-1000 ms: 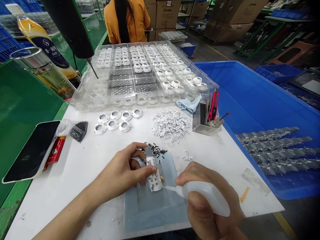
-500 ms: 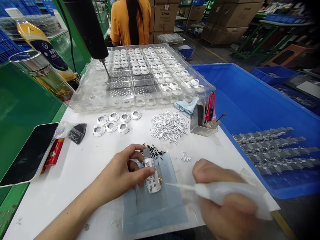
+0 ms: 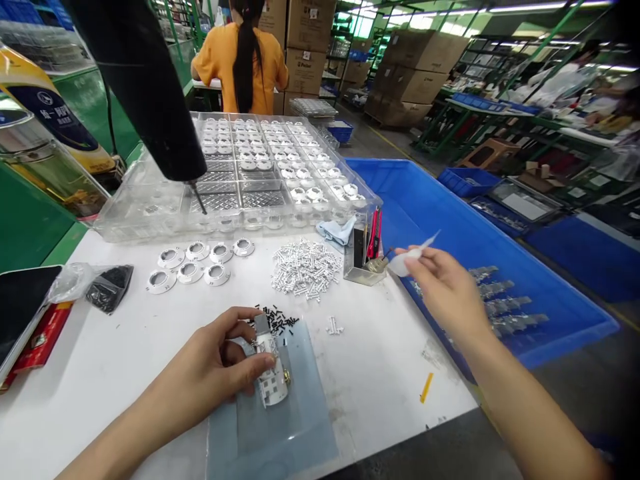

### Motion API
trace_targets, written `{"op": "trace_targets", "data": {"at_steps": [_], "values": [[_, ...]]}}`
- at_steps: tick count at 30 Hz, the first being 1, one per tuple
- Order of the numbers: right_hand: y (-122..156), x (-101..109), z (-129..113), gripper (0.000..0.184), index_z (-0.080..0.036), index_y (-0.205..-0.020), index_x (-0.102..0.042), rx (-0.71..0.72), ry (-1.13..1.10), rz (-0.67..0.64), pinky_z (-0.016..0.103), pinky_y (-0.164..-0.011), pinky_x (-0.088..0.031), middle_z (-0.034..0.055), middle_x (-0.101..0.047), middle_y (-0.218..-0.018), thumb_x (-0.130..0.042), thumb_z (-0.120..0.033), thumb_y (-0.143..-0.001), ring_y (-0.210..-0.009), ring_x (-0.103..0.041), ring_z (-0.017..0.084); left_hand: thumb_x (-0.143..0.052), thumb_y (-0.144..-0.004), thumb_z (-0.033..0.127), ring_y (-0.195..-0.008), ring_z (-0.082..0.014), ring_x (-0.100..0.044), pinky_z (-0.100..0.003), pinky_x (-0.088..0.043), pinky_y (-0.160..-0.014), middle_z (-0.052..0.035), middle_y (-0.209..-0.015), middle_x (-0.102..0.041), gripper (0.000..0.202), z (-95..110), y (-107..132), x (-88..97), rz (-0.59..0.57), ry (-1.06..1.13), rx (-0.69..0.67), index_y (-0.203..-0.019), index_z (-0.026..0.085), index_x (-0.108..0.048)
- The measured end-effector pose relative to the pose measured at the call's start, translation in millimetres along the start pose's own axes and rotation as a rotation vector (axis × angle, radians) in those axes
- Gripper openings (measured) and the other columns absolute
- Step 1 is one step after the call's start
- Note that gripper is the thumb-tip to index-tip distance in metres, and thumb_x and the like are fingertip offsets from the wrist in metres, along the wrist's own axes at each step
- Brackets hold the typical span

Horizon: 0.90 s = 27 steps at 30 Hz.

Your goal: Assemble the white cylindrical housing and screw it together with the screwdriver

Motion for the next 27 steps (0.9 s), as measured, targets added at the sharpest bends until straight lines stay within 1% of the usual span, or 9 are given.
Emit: {"op": "trace_targets", "data": {"at_steps": [4, 7, 10, 13, 15, 18, 20, 24, 27], "values": [[-22, -21, 26, 0.039, -0.020, -0.112, -0.068, -0.053, 0.021, -0.111, 0.048, -0.095, -0.060, 0.0136, -0.075, -0.118, -0.069, -0.053, -0.092, -0.110, -0.072, 0.032, -0.076, -0.085, 0.057, -0.068, -0.0199, -0.071, -0.027, -0.051, -0.051, -0.0016, -0.099, -0.062, 0.067, -1, 0, -0.9, -0.006, 0.005, -0.008, -0.137, 0.027, -0.047], [-17, -23, 25, 0.046, -0.018, -0.123, -0.064, -0.046, 0.058, -0.111, 0.046, -0.091, -0.060, 0.0146, -0.074, -0.118, -0.071, -0.051, -0.090, -0.108, -0.072, 0.031, -0.077, -0.085, 0.055, -0.068, -0.0192, -0.071, -0.027, -0.052, -0.050, -0.0011, -0.100, -0.061, 0.066, -1, 0, -0.9, -0.006, 0.011, -0.014, -0.137, 0.027, -0.046], [-2, -9, 3, 0.054, -0.019, -0.135, -0.059, 0.008, 0.123, 0.025, 0.043, -0.088, -0.057, 0.0130, -0.070, -0.119, -0.072, -0.048, -0.091, -0.104, -0.069, 0.028, -0.076, -0.085, 0.053, -0.065, -0.0180, -0.070, -0.026, -0.051, -0.049, 0.0001, -0.096, -0.061, 0.063, 1, 0, -1.7, -0.008, 0.016, -0.028, -0.136, 0.027, -0.049], [11, -1, -30, 0.045, -0.024, -0.133, -0.063, 0.113, 0.169, 0.087, 0.038, -0.084, -0.053, 0.0063, -0.068, -0.106, -0.069, -0.044, -0.093, -0.092, -0.065, 0.022, -0.078, -0.084, 0.052, -0.063, -0.0176, -0.070, -0.025, -0.050, -0.047, 0.0000, -0.095, -0.062, 0.063, 2, 0, -2.1, 0.004, 0.025, -0.028, -0.134, 0.026, -0.051], [12, -6, -47, 0.035, -0.026, -0.123, -0.071, 0.165, 0.191, 0.017, 0.034, -0.077, -0.050, 0.0031, -0.068, -0.096, -0.071, -0.042, -0.092, -0.081, -0.062, 0.019, -0.079, -0.083, 0.052, -0.064, -0.0182, -0.070, -0.026, -0.050, -0.047, 0.0001, -0.095, -0.062, 0.064, 2, 0, -1.4, 0.016, 0.031, -0.024, -0.134, 0.026, -0.050], [2, -13, -63, 0.013, -0.025, -0.095, -0.080, 0.210, 0.202, -0.036, 0.032, -0.065, -0.045, 0.0011, -0.071, -0.085, -0.075, -0.037, -0.090, -0.071, -0.061, 0.017, -0.078, -0.084, 0.052, -0.066, -0.0189, -0.071, -0.026, -0.051, -0.049, 0.0003, -0.096, -0.062, 0.065, 1, 0, -0.5, 0.003, 0.024, -0.010, -0.137, 0.027, -0.048], [-4, -7, -72, 0.012, -0.023, -0.084, -0.079, 0.241, 0.173, 0.056, 0.032, -0.064, -0.044, 0.0015, -0.072, -0.083, -0.076, -0.034, -0.089, -0.070, -0.062, 0.017, -0.077, -0.086, 0.052, -0.068, -0.0185, -0.071, -0.027, -0.051, -0.051, 0.0001, -0.097, -0.061, 0.065, 0, 0, -0.4, -0.021, 0.012, 0.000, -0.138, 0.028, -0.046], [8, 12, -86, 0.008, -0.020, -0.091, -0.078, 0.309, 0.045, 0.335, 0.034, -0.074, -0.049, 0.0059, -0.076, -0.094, -0.076, -0.028, -0.091, -0.083, -0.067, 0.020, -0.077, -0.087, 0.050, -0.066, -0.0162, -0.069, -0.026, -0.050, -0.050, -0.0001, -0.100, -0.060, 0.063, 0, -2, 0.2, -0.030, 0.012, -0.006, -0.136, 0.027, -0.047], [33, 7, -90, 0.004, -0.022, -0.092, -0.077, 0.345, -0.036, 0.352, 0.036, -0.076, -0.052, 0.0051, -0.075, -0.093, -0.075, -0.025, -0.092, -0.085, -0.069, 0.020, -0.078, -0.087, 0.050, -0.065, -0.0150, -0.067, -0.025, -0.050, -0.050, 0.0005, -0.100, -0.059, 0.063, -2, -2, 0.5, -0.020, 0.015, -0.009, -0.136, 0.028, -0.047]]}}
Point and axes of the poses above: each hand's wrist, its own y-axis away from the middle knuckle, its own x-axis out of the back of the hand, z = x × y, the point moved 5 cm from there along -y, towards the middle knuckle
